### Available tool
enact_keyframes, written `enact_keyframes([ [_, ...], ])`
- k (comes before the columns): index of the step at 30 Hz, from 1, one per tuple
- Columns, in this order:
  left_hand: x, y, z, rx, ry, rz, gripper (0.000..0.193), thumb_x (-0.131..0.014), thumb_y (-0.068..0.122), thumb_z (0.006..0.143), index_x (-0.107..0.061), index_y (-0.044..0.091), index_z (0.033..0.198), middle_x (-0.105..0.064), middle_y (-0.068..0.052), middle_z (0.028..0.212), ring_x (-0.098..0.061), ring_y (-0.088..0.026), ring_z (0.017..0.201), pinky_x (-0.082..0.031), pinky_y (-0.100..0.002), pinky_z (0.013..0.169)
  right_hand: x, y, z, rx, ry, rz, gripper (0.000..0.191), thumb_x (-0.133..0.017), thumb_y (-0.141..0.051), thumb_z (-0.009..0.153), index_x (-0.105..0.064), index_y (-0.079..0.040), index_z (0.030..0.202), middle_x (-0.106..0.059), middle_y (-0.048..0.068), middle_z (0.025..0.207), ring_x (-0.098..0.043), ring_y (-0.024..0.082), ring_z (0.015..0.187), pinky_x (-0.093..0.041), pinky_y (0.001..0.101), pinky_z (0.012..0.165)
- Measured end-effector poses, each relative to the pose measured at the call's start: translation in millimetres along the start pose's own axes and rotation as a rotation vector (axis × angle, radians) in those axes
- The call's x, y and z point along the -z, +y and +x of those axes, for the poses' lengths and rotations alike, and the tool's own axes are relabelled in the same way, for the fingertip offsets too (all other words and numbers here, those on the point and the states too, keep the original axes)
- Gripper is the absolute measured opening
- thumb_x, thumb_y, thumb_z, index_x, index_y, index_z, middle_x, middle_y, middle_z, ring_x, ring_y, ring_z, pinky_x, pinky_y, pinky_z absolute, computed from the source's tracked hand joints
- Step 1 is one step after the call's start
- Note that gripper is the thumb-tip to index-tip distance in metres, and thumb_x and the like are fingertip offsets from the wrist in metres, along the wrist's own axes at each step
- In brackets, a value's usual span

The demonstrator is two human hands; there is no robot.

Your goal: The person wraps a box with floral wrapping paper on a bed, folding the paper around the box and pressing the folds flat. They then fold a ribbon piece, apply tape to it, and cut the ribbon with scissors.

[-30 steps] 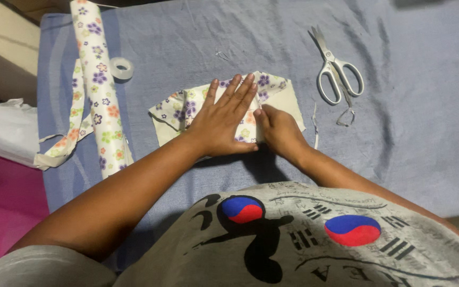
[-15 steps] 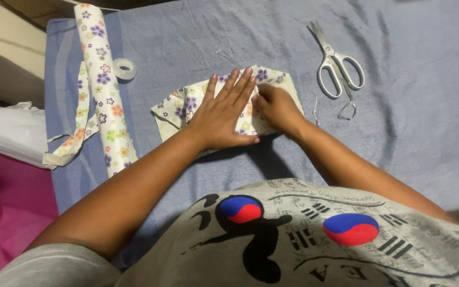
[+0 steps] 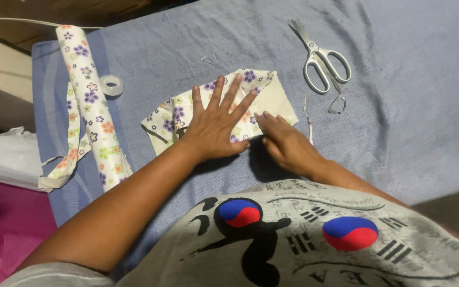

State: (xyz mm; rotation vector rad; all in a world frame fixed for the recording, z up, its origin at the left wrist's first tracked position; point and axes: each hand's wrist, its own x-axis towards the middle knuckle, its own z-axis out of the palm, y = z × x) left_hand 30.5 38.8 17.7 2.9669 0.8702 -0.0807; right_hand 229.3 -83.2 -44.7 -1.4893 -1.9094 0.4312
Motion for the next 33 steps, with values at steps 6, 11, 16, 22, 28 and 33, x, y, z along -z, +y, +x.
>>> enact_keyframes([
  [6, -3.3, 0.5, -0.1, -0.079, 0.045, 0.027, 0.104, -0.072, 0.065, 0.075, -0.027, 0.026, 0.161, -0.003, -0.004, 0.171, 0.001, -0.041, 0.155, -0.002, -0.090, 0.103, -18.5, 24.6, -6.6, 0.162, 0.085, -0.175, 0.058, -0.069, 0.001, 0.083, -0.056, -0.004, 0.140, -0.062, 0.019, 0.139, -0.047, 0.037, 0.145, -0.030, 0.0549, 0.125],
  [11, -5.5, -0.1, 0.1, -0.079, 0.042, 0.028, 0.103, -0.072, 0.065, 0.075, -0.031, 0.024, 0.160, -0.004, -0.004, 0.171, 0.002, -0.040, 0.155, -0.002, -0.090, 0.103, -18.9, 41.8, -4.3, 0.198, 0.098, -0.176, 0.052, -0.071, 0.004, 0.077, -0.065, -0.005, 0.128, -0.067, 0.017, 0.134, -0.052, 0.031, 0.141, -0.029, 0.0556, 0.125],
  [16, -6.3, 0.1, 1.0, -0.069, 0.038, 0.029, 0.102, -0.072, 0.065, 0.076, -0.031, 0.024, 0.159, -0.004, -0.004, 0.171, 0.003, -0.039, 0.156, -0.001, -0.090, 0.104, -15.2, 56.7, -0.6, 0.226, 0.047, -0.187, 0.046, -0.072, 0.002, 0.085, -0.065, -0.010, 0.129, -0.067, 0.012, 0.137, -0.056, 0.027, 0.141, -0.033, 0.0522, 0.128],
  [22, -7.3, -0.5, 1.7, -0.057, 0.019, 0.015, 0.104, -0.072, 0.065, 0.075, -0.027, 0.026, 0.160, -0.002, -0.003, 0.171, 0.005, -0.037, 0.156, 0.001, -0.089, 0.105, -3.6, 61.0, -16.9, 0.079, -0.016, -0.210, 0.058, -0.069, -0.002, 0.082, -0.063, -0.022, 0.135, -0.057, 0.016, 0.148, -0.050, 0.039, 0.139, -0.036, 0.0498, 0.120],
  [28, -8.4, 0.1, 1.5, -0.050, 0.022, -0.010, 0.108, -0.074, 0.065, 0.073, -0.023, 0.029, 0.161, 0.000, -0.002, 0.171, 0.006, -0.035, 0.157, 0.004, -0.088, 0.107, 5.1, 68.0, -23.5, 0.051, -0.044, -0.216, 0.054, -0.062, 0.000, 0.090, -0.063, -0.023, 0.140, -0.056, 0.015, 0.151, -0.050, 0.039, 0.141, -0.037, 0.0486, 0.120],
  [33, -8.6, -0.3, 0.9, -0.047, 0.021, -0.021, 0.108, -0.074, 0.065, 0.073, -0.023, 0.030, 0.162, 0.000, -0.002, 0.171, 0.006, -0.035, 0.157, 0.004, -0.088, 0.106, 15.3, 77.9, -24.6, 0.150, 0.011, -0.254, 0.042, -0.065, -0.004, 0.091, -0.067, -0.019, 0.130, -0.067, 0.001, 0.141, -0.052, 0.030, 0.143, -0.033, 0.0530, 0.125],
])
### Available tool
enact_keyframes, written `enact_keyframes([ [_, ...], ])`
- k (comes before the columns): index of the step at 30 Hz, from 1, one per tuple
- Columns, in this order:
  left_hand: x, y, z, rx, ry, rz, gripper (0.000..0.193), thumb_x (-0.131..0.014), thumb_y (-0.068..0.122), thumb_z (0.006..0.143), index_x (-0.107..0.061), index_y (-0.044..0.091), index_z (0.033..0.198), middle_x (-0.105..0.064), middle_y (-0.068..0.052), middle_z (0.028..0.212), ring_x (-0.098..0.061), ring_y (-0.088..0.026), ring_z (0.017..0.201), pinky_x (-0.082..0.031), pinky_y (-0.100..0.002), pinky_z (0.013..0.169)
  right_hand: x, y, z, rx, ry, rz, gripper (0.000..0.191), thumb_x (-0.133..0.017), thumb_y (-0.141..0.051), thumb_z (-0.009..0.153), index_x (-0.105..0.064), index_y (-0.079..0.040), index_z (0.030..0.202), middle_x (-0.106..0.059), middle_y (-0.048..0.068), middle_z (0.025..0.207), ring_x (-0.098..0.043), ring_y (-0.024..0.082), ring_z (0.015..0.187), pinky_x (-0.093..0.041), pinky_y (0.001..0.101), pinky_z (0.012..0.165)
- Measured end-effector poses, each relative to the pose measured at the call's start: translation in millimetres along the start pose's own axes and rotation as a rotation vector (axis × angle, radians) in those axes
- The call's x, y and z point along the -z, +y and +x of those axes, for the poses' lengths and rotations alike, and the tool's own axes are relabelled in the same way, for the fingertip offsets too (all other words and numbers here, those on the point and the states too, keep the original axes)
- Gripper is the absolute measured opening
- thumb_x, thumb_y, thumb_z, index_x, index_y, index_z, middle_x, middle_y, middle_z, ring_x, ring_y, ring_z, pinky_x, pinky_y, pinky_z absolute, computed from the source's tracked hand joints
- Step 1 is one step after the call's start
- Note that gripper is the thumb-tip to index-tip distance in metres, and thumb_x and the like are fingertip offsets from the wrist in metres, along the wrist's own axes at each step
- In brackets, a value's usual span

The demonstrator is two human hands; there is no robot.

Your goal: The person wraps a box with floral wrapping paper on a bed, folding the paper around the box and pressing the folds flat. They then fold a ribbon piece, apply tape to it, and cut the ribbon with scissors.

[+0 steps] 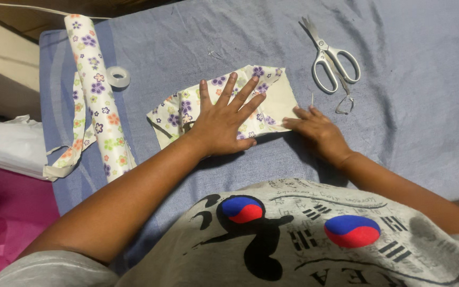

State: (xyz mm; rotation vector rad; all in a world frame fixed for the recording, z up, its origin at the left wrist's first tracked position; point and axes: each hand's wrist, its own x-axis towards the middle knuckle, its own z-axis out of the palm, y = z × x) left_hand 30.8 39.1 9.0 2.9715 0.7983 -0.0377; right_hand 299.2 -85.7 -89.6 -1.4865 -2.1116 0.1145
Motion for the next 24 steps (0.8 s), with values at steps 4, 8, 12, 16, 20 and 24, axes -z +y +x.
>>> enact_keyframes([
  [4, 0.6, 1.2, -1.1, -0.001, 0.007, -0.010, 0.108, -0.075, 0.065, 0.073, -0.023, 0.030, 0.161, -0.001, -0.002, 0.172, 0.005, -0.035, 0.157, 0.004, -0.088, 0.107, 2.5, 5.6, 0.2, 0.018, 0.029, -0.069, 0.032, -0.070, -0.007, 0.088, -0.070, -0.017, 0.119, -0.071, -0.003, 0.130, -0.052, 0.029, 0.142, -0.033, 0.0565, 0.123],
  [8, 2.0, 2.3, -1.2, 0.000, 0.007, -0.017, 0.110, -0.076, 0.064, 0.073, -0.023, 0.029, 0.162, 0.000, -0.002, 0.172, 0.005, -0.035, 0.157, 0.005, -0.088, 0.106, 0.5, 6.2, 4.1, 0.026, 0.063, -0.127, 0.033, -0.069, -0.004, 0.088, -0.071, -0.017, 0.117, -0.072, -0.004, 0.129, -0.051, 0.030, 0.144, -0.032, 0.0570, 0.125],
  [12, 2.0, 2.1, -0.7, -0.003, 0.006, -0.013, 0.109, -0.076, 0.064, 0.073, -0.023, 0.029, 0.162, 0.000, -0.002, 0.172, 0.006, -0.036, 0.157, 0.004, -0.088, 0.106, 7.6, 6.0, 4.5, 0.011, 0.038, -0.045, 0.035, -0.068, -0.006, 0.085, -0.071, -0.016, 0.119, -0.072, -0.002, 0.130, -0.051, 0.031, 0.144, -0.035, 0.0543, 0.123],
  [16, 0.3, 1.4, -0.5, 0.003, -0.015, -0.008, 0.108, -0.074, 0.064, 0.074, -0.022, 0.029, 0.162, 0.002, -0.001, 0.171, 0.007, -0.036, 0.156, 0.003, -0.088, 0.106, 17.4, 9.7, 30.0, -0.180, 0.101, 0.151, 0.038, -0.063, -0.012, 0.096, -0.065, -0.018, 0.133, -0.065, 0.003, 0.141, -0.056, 0.028, 0.140, -0.044, 0.0458, 0.121],
  [20, 0.1, 0.5, 1.3, -0.005, -0.013, -0.001, 0.108, -0.073, 0.064, 0.074, -0.022, 0.029, 0.162, 0.002, -0.003, 0.171, 0.008, -0.036, 0.156, 0.003, -0.089, 0.105, 24.3, 21.3, 105.9, -0.077, 0.114, 0.131, 0.056, -0.076, -0.019, 0.091, -0.058, -0.009, 0.144, -0.058, 0.016, 0.148, -0.040, 0.038, 0.146, -0.036, 0.0535, 0.117],
  [24, 0.1, 1.2, 0.5, -0.007, -0.006, -0.005, 0.107, -0.074, 0.064, 0.074, -0.024, 0.028, 0.162, 0.001, -0.004, 0.171, 0.006, -0.038, 0.156, 0.002, -0.089, 0.105, 23.1, 20.0, 176.7, 0.200, -0.087, 0.087, 0.054, -0.082, -0.018, 0.081, -0.069, -0.009, 0.132, -0.070, 0.014, 0.130, -0.047, 0.042, 0.138, -0.042, 0.0535, 0.108],
])
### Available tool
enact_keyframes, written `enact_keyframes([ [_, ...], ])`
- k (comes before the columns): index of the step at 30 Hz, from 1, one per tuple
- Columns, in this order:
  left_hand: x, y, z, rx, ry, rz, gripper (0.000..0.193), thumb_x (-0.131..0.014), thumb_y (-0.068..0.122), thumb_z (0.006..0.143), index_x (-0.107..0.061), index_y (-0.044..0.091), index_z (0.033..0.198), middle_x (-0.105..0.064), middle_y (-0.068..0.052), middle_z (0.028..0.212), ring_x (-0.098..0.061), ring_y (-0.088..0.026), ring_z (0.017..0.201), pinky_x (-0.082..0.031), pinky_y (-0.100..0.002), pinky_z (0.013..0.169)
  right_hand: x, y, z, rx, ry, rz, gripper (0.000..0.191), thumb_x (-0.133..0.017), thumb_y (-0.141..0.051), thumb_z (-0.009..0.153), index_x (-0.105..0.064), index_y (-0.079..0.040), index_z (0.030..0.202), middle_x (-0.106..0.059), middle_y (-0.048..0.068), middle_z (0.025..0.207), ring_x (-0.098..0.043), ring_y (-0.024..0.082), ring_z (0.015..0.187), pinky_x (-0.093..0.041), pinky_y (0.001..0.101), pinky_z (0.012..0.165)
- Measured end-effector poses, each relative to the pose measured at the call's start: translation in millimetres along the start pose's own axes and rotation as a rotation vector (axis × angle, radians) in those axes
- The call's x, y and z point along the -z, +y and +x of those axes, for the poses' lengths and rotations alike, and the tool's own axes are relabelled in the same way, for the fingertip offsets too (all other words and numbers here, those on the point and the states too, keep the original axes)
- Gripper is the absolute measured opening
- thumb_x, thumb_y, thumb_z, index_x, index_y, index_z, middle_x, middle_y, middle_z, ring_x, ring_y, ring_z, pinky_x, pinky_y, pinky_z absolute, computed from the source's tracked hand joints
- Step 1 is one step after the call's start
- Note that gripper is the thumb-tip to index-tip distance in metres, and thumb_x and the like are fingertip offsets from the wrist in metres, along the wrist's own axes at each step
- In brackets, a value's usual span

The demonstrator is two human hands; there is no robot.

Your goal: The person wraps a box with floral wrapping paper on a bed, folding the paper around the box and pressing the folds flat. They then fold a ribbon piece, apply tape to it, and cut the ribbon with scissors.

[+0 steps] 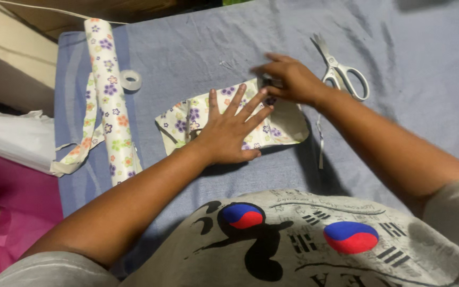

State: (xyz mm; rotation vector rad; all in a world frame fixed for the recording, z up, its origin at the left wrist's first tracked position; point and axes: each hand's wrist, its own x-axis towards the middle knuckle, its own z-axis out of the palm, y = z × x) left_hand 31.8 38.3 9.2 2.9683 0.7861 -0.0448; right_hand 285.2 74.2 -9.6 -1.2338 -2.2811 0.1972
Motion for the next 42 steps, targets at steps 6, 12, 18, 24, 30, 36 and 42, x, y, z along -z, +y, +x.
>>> enact_keyframes([
  [6, -1.1, 2.0, -0.5, 0.011, 0.017, 0.001, 0.106, -0.075, 0.062, 0.074, -0.026, 0.029, 0.161, 0.000, -0.004, 0.171, 0.003, -0.038, 0.157, 0.001, -0.089, 0.106, -0.5, 11.0, 23.8, -0.007, -0.190, -0.035, 0.031, -0.078, -0.014, 0.089, -0.077, -0.008, 0.119, -0.077, 0.013, 0.107, -0.073, 0.027, 0.092, -0.059, 0.0424, 0.085],
  [12, 0.2, 4.1, -2.0, 0.016, 0.015, -0.005, 0.107, -0.076, 0.063, 0.072, -0.025, 0.030, 0.161, -0.001, -0.003, 0.171, 0.002, -0.038, 0.157, 0.001, -0.088, 0.107, -3.5, 24.5, -0.7, 0.136, -0.002, -0.135, 0.018, -0.077, -0.016, 0.091, -0.080, -0.010, 0.107, -0.075, 0.013, 0.122, -0.067, 0.027, 0.122, -0.041, 0.0551, 0.115],
  [18, 2.7, 4.2, -1.9, 0.021, 0.007, 0.007, 0.108, -0.076, 0.064, 0.072, -0.024, 0.031, 0.161, 0.000, -0.002, 0.171, 0.002, -0.038, 0.157, 0.002, -0.088, 0.107, 4.3, 34.8, -18.4, -0.037, -0.079, -0.229, 0.013, -0.075, -0.017, 0.090, -0.079, -0.010, 0.100, -0.078, 0.010, 0.111, -0.059, 0.022, 0.135, -0.033, 0.0549, 0.122],
  [24, 1.0, 3.1, -1.8, 0.019, 0.015, -0.013, 0.108, -0.076, 0.063, 0.072, -0.024, 0.031, 0.161, -0.001, -0.001, 0.171, 0.002, -0.037, 0.157, 0.003, -0.087, 0.107, 2.5, 34.7, -21.1, -0.056, -0.009, -0.229, 0.015, -0.078, -0.017, 0.088, -0.079, -0.009, 0.101, -0.073, 0.015, 0.124, -0.059, 0.033, 0.128, -0.043, 0.0494, 0.108],
  [30, -1.1, 1.8, -3.5, -0.007, 0.058, -0.016, 0.107, -0.076, 0.062, 0.073, -0.024, 0.030, 0.161, -0.003, -0.002, 0.171, 0.001, -0.038, 0.157, 0.004, -0.087, 0.107, 5.4, 30.3, -20.4, -0.098, -0.050, -0.197, 0.018, -0.077, -0.014, 0.089, -0.078, -0.007, 0.106, -0.074, 0.011, 0.110, -0.061, 0.031, 0.117, -0.046, 0.0467, 0.104],
  [36, -0.8, 1.4, -2.0, -0.004, 0.038, -0.018, 0.108, -0.076, 0.062, 0.072, -0.024, 0.031, 0.161, -0.002, -0.002, 0.171, 0.001, -0.037, 0.157, 0.004, -0.087, 0.108, 0.7, 28.1, -20.9, -0.099, -0.054, -0.273, 0.019, -0.075, -0.013, 0.092, -0.077, -0.007, 0.110, -0.074, 0.010, 0.109, -0.060, 0.030, 0.117, -0.043, 0.0446, 0.105],
  [42, 0.0, 1.2, -2.5, -0.001, 0.026, -0.020, 0.108, -0.076, 0.062, 0.072, -0.024, 0.031, 0.161, -0.001, -0.001, 0.171, 0.002, -0.037, 0.158, 0.004, -0.087, 0.108, 0.8, 28.6, -21.2, -0.033, -0.032, -0.290, 0.022, -0.076, -0.016, 0.091, -0.078, -0.007, 0.111, -0.076, 0.007, 0.112, -0.060, 0.028, 0.117, -0.044, 0.0449, 0.105],
])
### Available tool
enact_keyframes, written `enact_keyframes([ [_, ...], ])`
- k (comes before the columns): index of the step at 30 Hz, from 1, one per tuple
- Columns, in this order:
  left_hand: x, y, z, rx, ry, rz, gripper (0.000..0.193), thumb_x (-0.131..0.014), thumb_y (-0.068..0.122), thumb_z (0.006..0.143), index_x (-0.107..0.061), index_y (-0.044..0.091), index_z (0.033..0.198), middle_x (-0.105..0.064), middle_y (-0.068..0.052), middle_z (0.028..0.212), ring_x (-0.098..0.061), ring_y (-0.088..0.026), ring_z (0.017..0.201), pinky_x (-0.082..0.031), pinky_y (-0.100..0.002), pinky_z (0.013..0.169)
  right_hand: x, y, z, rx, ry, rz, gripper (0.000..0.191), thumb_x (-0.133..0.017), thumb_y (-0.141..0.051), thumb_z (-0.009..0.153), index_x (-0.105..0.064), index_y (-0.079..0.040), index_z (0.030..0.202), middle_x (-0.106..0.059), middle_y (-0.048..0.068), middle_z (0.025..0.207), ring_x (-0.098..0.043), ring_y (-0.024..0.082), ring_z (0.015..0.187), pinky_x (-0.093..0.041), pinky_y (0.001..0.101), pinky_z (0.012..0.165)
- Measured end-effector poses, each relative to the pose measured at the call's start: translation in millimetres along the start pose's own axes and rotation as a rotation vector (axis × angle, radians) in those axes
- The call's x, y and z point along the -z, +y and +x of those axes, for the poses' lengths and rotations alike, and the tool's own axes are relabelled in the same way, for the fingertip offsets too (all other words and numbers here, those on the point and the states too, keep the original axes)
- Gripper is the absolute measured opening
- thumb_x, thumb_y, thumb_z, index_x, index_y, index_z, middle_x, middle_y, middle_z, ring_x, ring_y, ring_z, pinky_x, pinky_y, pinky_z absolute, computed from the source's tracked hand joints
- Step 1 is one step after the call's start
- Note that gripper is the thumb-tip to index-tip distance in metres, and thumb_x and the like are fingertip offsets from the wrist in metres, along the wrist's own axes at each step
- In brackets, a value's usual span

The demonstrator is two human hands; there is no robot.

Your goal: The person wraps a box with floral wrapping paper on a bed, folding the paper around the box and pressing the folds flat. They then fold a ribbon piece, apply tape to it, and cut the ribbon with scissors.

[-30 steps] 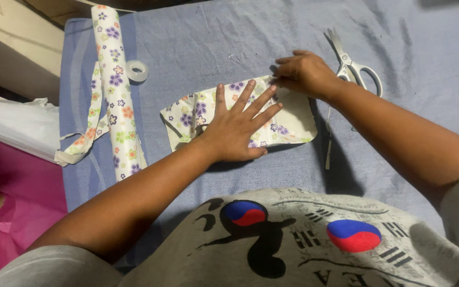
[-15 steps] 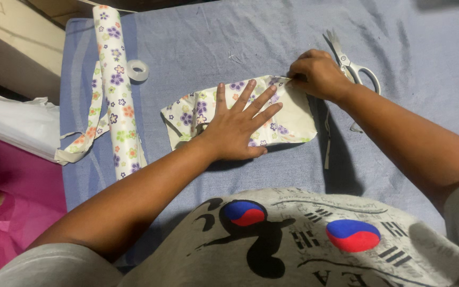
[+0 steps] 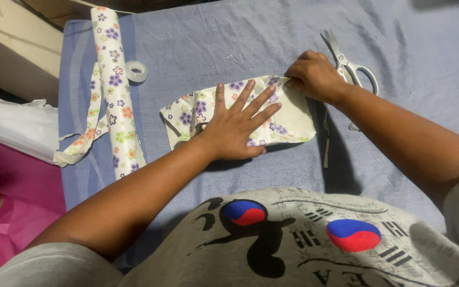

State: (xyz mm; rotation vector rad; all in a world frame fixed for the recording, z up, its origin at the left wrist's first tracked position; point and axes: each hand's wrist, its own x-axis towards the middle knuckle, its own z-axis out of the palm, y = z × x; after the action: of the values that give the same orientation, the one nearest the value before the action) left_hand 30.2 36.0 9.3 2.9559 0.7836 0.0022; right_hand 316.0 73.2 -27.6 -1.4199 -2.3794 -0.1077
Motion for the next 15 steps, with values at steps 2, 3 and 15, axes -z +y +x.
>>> enact_keyframes([
  [2, 0.6, -0.1, -0.4, -0.003, 0.002, 0.005, 0.108, -0.076, 0.062, 0.072, -0.024, 0.031, 0.161, 0.000, -0.002, 0.172, 0.003, -0.037, 0.158, 0.004, -0.087, 0.108, 0.2, -2.0, 2.4, -0.018, -0.008, -0.020, 0.020, -0.076, -0.016, 0.091, -0.079, -0.008, 0.109, -0.076, 0.006, 0.112, -0.060, 0.028, 0.118, -0.045, 0.0442, 0.104],
  [3, 1.0, -0.2, 0.2, -0.004, -0.001, 0.008, 0.108, -0.075, 0.063, 0.073, -0.023, 0.031, 0.162, 0.000, -0.002, 0.172, 0.003, -0.037, 0.158, 0.004, -0.087, 0.108, 1.5, -2.1, 4.1, -0.025, -0.009, -0.033, 0.019, -0.077, -0.016, 0.091, -0.079, -0.009, 0.108, -0.076, 0.006, 0.111, -0.060, 0.027, 0.118, -0.045, 0.0439, 0.104],
  [15, -3.9, -4.0, 1.8, -0.020, -0.023, 0.019, 0.110, -0.073, 0.063, 0.074, -0.019, 0.028, 0.163, 0.002, -0.003, 0.171, 0.006, -0.037, 0.156, 0.006, -0.088, 0.105, -35.8, -71.5, -56.6, 0.031, 0.134, 0.074, 0.028, -0.071, -0.011, 0.083, -0.067, -0.005, 0.110, -0.065, 0.012, 0.138, -0.050, 0.035, 0.137, -0.041, 0.0507, 0.110],
])
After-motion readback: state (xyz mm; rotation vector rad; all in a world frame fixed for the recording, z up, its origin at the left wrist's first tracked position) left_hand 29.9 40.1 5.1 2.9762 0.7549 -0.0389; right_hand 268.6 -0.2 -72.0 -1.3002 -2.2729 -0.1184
